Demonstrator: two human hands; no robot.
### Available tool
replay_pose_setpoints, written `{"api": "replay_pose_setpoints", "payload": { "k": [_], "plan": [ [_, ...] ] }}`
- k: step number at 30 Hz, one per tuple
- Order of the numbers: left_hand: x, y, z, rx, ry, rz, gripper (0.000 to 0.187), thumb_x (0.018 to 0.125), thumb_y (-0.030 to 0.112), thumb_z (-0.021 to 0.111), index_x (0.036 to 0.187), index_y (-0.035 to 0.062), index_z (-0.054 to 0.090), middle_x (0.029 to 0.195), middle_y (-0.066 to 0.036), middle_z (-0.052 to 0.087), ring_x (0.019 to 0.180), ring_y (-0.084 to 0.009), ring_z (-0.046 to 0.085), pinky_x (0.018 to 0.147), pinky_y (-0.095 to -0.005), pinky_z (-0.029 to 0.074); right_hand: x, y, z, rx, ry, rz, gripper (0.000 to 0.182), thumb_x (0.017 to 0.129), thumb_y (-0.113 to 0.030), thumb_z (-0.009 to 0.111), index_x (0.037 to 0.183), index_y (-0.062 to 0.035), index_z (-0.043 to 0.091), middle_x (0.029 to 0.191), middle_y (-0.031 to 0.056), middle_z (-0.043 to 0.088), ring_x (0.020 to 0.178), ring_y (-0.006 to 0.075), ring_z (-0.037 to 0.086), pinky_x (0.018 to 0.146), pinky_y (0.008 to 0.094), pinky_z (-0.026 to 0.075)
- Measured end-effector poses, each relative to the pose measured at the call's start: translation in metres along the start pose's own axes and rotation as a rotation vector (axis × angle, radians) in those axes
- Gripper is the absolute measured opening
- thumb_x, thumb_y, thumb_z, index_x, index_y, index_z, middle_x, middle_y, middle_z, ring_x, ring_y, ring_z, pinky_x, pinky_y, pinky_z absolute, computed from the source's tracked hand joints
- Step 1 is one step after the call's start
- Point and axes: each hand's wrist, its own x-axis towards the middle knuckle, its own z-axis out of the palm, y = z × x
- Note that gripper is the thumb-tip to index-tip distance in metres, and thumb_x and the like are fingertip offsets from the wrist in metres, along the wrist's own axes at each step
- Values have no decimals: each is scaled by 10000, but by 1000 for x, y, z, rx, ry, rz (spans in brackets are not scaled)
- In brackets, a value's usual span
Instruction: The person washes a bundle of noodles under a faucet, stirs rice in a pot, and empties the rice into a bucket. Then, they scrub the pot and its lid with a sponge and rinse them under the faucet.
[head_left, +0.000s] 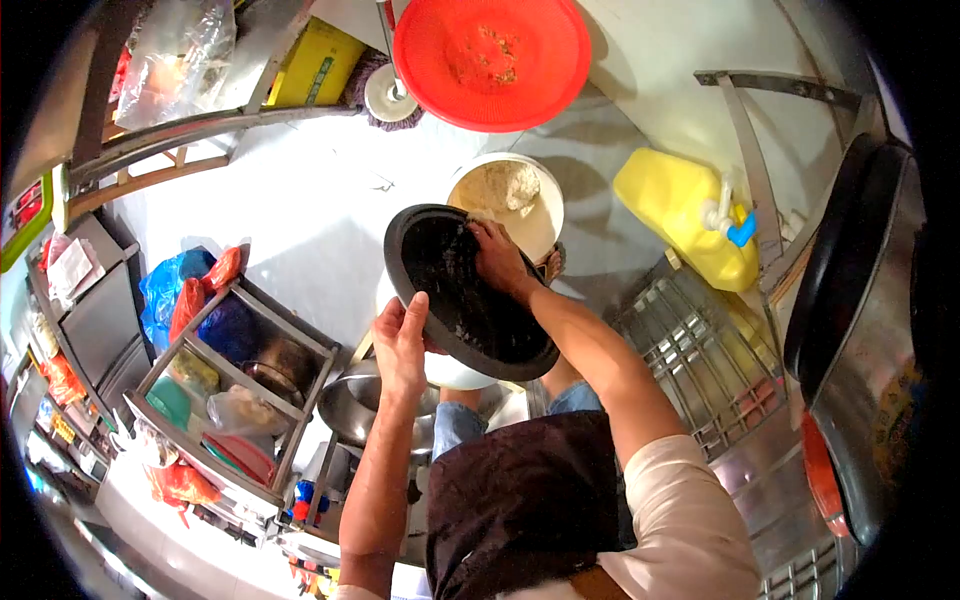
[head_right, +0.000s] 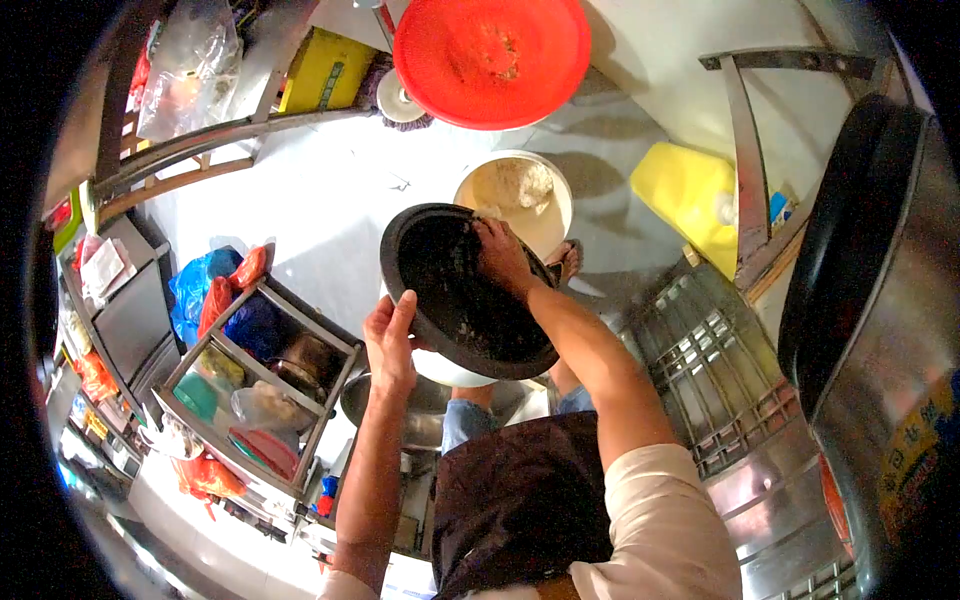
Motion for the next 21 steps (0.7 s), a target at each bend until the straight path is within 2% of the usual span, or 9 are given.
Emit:
{"api": "replay_pose_setpoints", "payload": {
  "k": [1,3,5,9,11,13,18,19,21],
  "plan": [
    [-1,2,1,-15,5,1,340,904,317,601,996,-11,601,773,-49,624,609,-115,596,487,-261,511,-5,3,6,-2,3,-7,521,724,-10,554,1241,-35,493,1163,197,520,1137,394,465,990,438,396],
    [-3,3,-1,3,-1,-8,340,905,316,600,1002,-10,604,765,-43,619,609,-111,590,487,-261,507,-14,2,14,91,-266,109,529,758,-95,574,1262,18,456,1209,251,515,1136,410,469,999,444,379],
    [-4,3,1,23,-2,-10,350,904,324,599,1012,-9,605,766,-39,618,607,-110,585,483,-258,504,-11,-9,24,316,-769,343,574,749,-106,593,1286,22,436,1235,254,514,1160,417,457,1014,455,366],
    [-3,-2,1,-6,-4,-16,341,906,320,591,1012,-4,609,792,-38,624,605,-108,582,483,-249,498,-28,12,93,72,-716,83,607,753,-135,622,1302,27,420,1310,251,465,1199,409,434,1015,447,376],
    [-3,-3,-2,13,-11,-15,340,905,318,595,1017,-4,608,806,-37,625,621,-101,580,486,-244,496,-19,8,83,61,-275,-31,483,750,-59,520,1229,-7,482,1221,243,507,1165,412,462,985,448,397],
    [-3,-8,-6,39,-7,15,333,906,312,598,1004,-6,600,804,-33,620,640,-95,579,488,-247,500,-10,-5,51,23,-124,193,420,765,-23,492,1185,-12,497,1178,240,514,1141,410,467,972,456,402],
    [1,-6,-5,26,-3,17,301,912,289,591,965,-8,592,786,-29,606,644,-100,576,493,-258,508,2,-9,11,-74,120,222,389,753,5,514,1140,-28,535,1108,203,555,1075,390,508,904,440,441],
    [0,-5,-2,25,4,36,294,914,283,587,956,-8,589,780,-31,604,634,-105,576,490,-263,511,3,-11,13,-75,121,223,389,753,5,514,1140,-28,535,1108,203,555,1075,390,508,904,440,441],
    [-4,0,0,0,-3,-16,305,913,295,587,958,-7,590,762,-36,601,604,-113,570,474,-271,508,10,-23,25,50,-325,143,354,756,-55,548,1108,-42,584,1084,214,585,1034,379,553,882,451,453]
  ]
}}
